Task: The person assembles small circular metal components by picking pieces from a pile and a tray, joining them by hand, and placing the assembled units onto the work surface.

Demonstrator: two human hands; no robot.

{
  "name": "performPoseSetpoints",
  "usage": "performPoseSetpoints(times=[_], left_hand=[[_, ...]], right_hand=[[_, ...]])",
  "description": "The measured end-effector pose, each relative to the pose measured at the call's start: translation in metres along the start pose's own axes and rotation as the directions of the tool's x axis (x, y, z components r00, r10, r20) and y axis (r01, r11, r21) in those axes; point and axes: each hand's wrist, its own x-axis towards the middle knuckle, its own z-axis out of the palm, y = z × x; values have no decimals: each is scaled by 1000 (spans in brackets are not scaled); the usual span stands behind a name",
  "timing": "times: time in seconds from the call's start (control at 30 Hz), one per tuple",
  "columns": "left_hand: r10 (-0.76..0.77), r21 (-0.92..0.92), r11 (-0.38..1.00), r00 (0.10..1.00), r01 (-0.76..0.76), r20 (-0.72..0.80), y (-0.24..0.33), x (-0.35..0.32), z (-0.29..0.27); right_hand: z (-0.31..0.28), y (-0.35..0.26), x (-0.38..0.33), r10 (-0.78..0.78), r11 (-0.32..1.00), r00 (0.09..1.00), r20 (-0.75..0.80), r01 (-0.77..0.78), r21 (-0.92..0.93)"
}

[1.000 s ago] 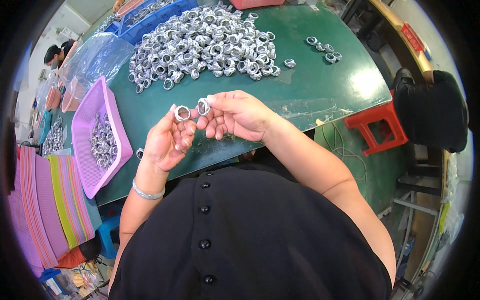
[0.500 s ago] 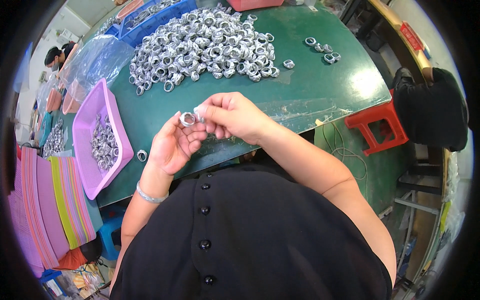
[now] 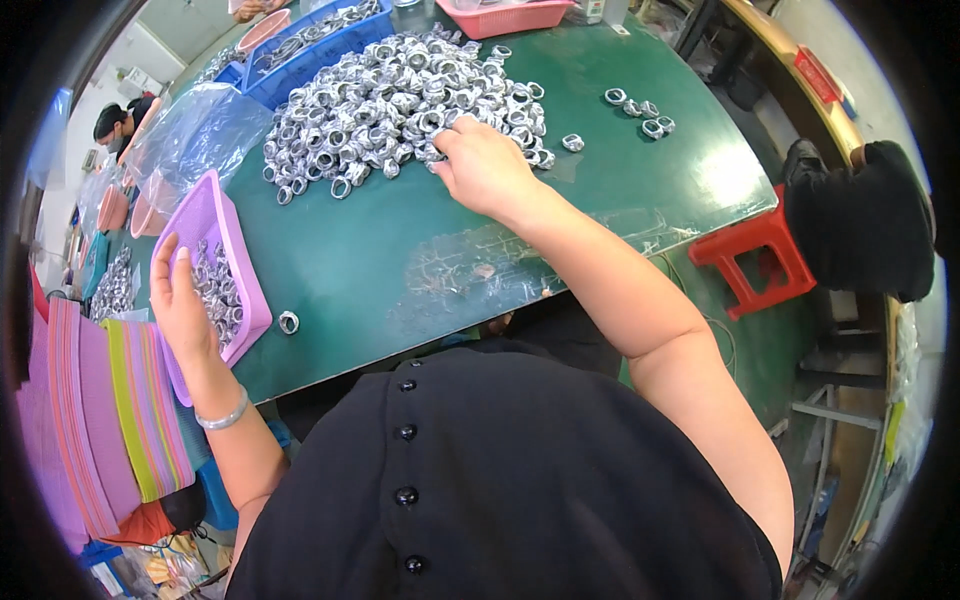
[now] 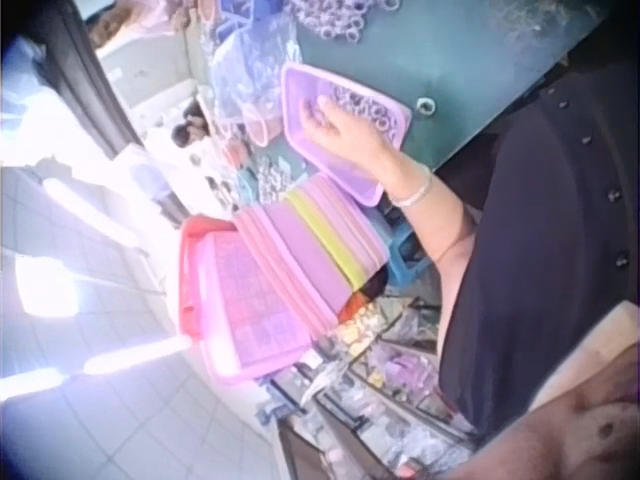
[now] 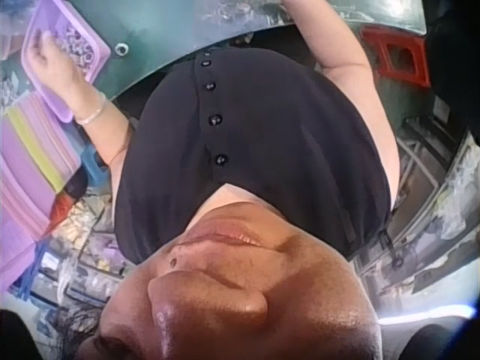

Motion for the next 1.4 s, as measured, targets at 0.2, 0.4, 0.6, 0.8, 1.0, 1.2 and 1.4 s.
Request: performPoseSetpoints(times=[0.2, 0.4, 0.6, 0.8, 1.0, 1.2, 1.4], left_hand=[[353, 479, 738, 877, -476, 327, 0, -18, 57], [-2, 469, 830, 838, -303, 545, -31, -30, 147], [-24, 579, 754, 868, -310, 496, -32, -24, 185], [-142, 279, 960, 870, 5, 473, -36, -35, 166], [-398, -341, 590, 631, 732, 666, -10, -59, 121], [-342, -464, 397, 597, 792, 726, -2, -74, 99], [-319, -518, 416, 654, 747, 686, 0, -84, 100]], right_hand=[[16, 0, 8, -117, 952, 993, 20, 118, -283], [21, -8, 8, -144, 972, 990, -6, 140, -188], [19, -6, -4, -210, 977, 976, 55, 212, -31], [13, -5, -6, -180, 977, 981, 67, 170, 128], [6, -9, -16, 111, 633, 962, 249, -262, 728], [-1, -32, -31, 14, 53, 896, 443, -443, 895], [-1, -41, -39, -43, -48, 887, 460, -462, 885]])
